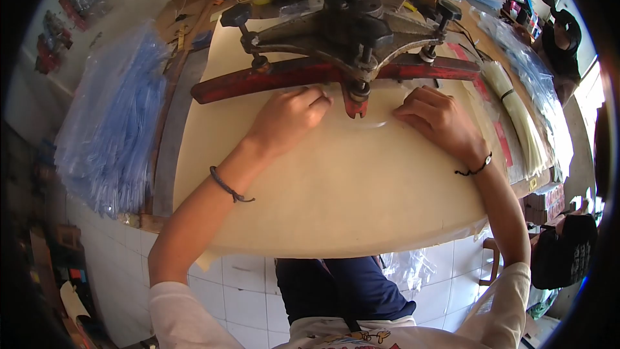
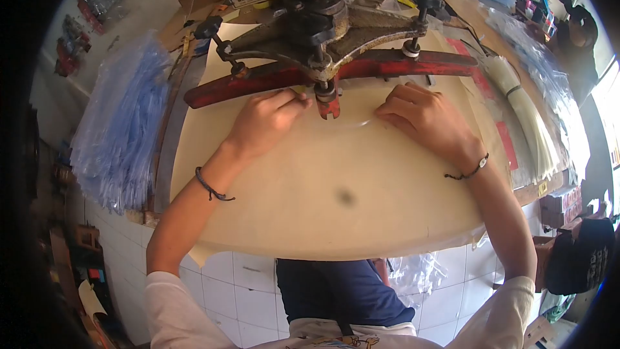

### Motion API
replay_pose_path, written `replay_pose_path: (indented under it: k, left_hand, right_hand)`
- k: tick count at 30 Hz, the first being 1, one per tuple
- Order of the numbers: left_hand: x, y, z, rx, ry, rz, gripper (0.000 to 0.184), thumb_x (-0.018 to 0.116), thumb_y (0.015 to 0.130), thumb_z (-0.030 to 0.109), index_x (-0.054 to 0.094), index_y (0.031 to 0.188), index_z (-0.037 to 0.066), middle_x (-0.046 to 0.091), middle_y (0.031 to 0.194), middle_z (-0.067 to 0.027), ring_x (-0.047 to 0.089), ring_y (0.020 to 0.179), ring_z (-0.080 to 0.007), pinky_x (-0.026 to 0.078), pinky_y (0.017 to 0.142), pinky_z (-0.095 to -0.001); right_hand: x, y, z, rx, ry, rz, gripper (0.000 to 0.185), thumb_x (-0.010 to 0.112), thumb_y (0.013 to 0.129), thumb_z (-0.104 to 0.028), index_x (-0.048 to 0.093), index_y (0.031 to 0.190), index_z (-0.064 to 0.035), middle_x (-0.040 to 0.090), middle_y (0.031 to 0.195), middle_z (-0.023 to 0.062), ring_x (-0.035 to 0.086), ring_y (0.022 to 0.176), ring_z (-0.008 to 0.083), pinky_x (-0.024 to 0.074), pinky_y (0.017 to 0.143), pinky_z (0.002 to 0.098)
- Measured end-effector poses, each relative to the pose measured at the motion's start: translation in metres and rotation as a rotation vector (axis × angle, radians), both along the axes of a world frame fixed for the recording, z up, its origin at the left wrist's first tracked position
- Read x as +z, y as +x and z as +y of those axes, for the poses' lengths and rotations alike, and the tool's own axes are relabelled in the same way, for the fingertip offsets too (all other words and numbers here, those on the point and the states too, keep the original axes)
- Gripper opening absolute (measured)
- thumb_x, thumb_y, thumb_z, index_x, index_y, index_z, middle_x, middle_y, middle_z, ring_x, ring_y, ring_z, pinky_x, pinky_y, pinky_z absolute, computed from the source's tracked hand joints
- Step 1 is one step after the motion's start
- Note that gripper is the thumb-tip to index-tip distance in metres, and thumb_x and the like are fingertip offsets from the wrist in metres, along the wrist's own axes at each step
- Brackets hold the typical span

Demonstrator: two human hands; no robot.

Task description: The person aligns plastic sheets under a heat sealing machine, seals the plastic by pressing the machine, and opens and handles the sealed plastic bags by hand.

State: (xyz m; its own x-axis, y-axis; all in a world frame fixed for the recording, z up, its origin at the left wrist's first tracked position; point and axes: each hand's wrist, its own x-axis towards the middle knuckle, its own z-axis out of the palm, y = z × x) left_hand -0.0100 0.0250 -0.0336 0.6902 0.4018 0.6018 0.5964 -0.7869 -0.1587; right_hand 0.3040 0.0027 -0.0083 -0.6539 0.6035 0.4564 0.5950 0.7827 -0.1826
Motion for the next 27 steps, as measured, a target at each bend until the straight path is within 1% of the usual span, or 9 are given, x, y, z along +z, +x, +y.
replay_pose_path:
  k: [1,3,4,7,19,22,25,27]
  left_hand:
    - [0.000,0.000,0.001,0.002,0.001,0.007,0.012,0.068,0.079,0.001,0.070,0.091,0.001,0.069,0.091,-0.0083,0.072,0.083,-0.0217,0.061,0.068,-0.0322]
    - [-0.001,0.001,0.002,-0.009,0.019,-0.017,0.005,0.070,0.083,0.004,0.070,0.086,0.000,0.069,0.085,-0.0095,0.071,0.075,-0.0240,0.061,0.064,-0.0339]
    - [-0.001,0.001,0.002,-0.017,0.027,-0.029,0.007,0.071,0.085,0.005,0.069,0.083,-0.001,0.068,0.082,-0.0101,0.070,0.071,-0.0251,0.060,0.062,-0.0348]
    - [-0.001,0.001,-0.001,0.013,-0.025,-0.025,0.008,0.071,0.086,0.006,0.069,0.083,-0.001,0.069,0.082,-0.0105,0.070,0.071,-0.0255,0.061,0.062,-0.0349]
    - [0.000,0.002,0.001,-0.016,0.009,-0.033,0.006,0.070,0.085,0.003,0.071,0.089,-0.001,0.069,0.085,-0.0105,0.071,0.076,-0.0253,0.061,0.065,-0.0345]
    - [0.001,0.002,-0.001,0.005,0.015,0.002,0.012,0.065,0.080,0.001,0.070,0.091,0.001,0.069,0.090,-0.0093,0.072,0.079,-0.0238,0.062,0.068,-0.0327]
    - [0.010,0.005,-0.007,0.053,-0.059,-0.020,0.014,0.066,0.088,0.004,0.071,0.100,0.000,0.068,0.083,-0.0116,0.071,0.075,-0.0286,0.060,0.067,-0.0373]
    - [0.008,0.004,-0.008,0.116,-0.176,-0.038,0.021,0.064,0.089,0.005,0.071,0.108,-0.001,0.069,0.084,-0.0138,0.070,0.076,-0.0305,0.060,0.068,-0.0387]
  right_hand:
    - [0.000,0.000,0.001,0.000,0.001,-0.005,0.009,0.070,0.089,-0.014,0.072,0.097,-0.0084,0.067,0.093,0.0040,0.066,0.087,0.0243,0.0553,0.073,0.0381]
    - [0.001,-0.001,-0.001,-0.008,-0.009,0.008,0.009,0.070,0.089,-0.014,0.072,0.097,-0.0087,0.067,0.093,0.0037,0.066,0.087,0.0243,0.0554,0.073,0.0382]
    - [0.001,-0.002,-0.002,-0.014,-0.016,0.015,0.009,0.069,0.090,-0.014,0.072,0.097,-0.0089,0.067,0.093,0.0036,0.066,0.087,0.0242,0.0555,0.073,0.0382]
    - [0.002,-0.002,-0.003,-0.012,-0.005,0.020,0.009,0.069,0.090,-0.015,0.072,0.097,-0.0092,0.067,0.093,0.0037,0.066,0.088,0.0246,0.0555,0.073,0.0384]
    - [0.005,-0.001,-0.004,-0.013,-0.032,0.008,0.010,0.068,0.090,-0.015,0.071,0.097,-0.0084,0.066,0.092,0.0042,0.066,0.089,0.0246,0.0551,0.074,0.0387]
    - [0.005,0.001,-0.005,-0.026,-0.028,0.006,0.010,0.069,0.090,-0.015,0.071,0.097,-0.0083,0.065,0.093,0.0043,0.066,0.089,0.0250,0.0551,0.075,0.0387]
    - [0.005,0.003,-0.007,-0.032,-0.005,0.027,0.010,0.069,0.089,-0.014,0.071,0.097,-0.0083,0.066,0.095,0.0042,0.066,0.089,0.0249,0.0554,0.075,0.0385]
    - [0.004,0.004,-0.009,-0.054,-0.029,0.032,0.010,0.069,0.089,-0.013,0.071,0.097,-0.0084,0.066,0.096,0.0041,0.066,0.090,0.0245,0.0558,0.077,0.0379]
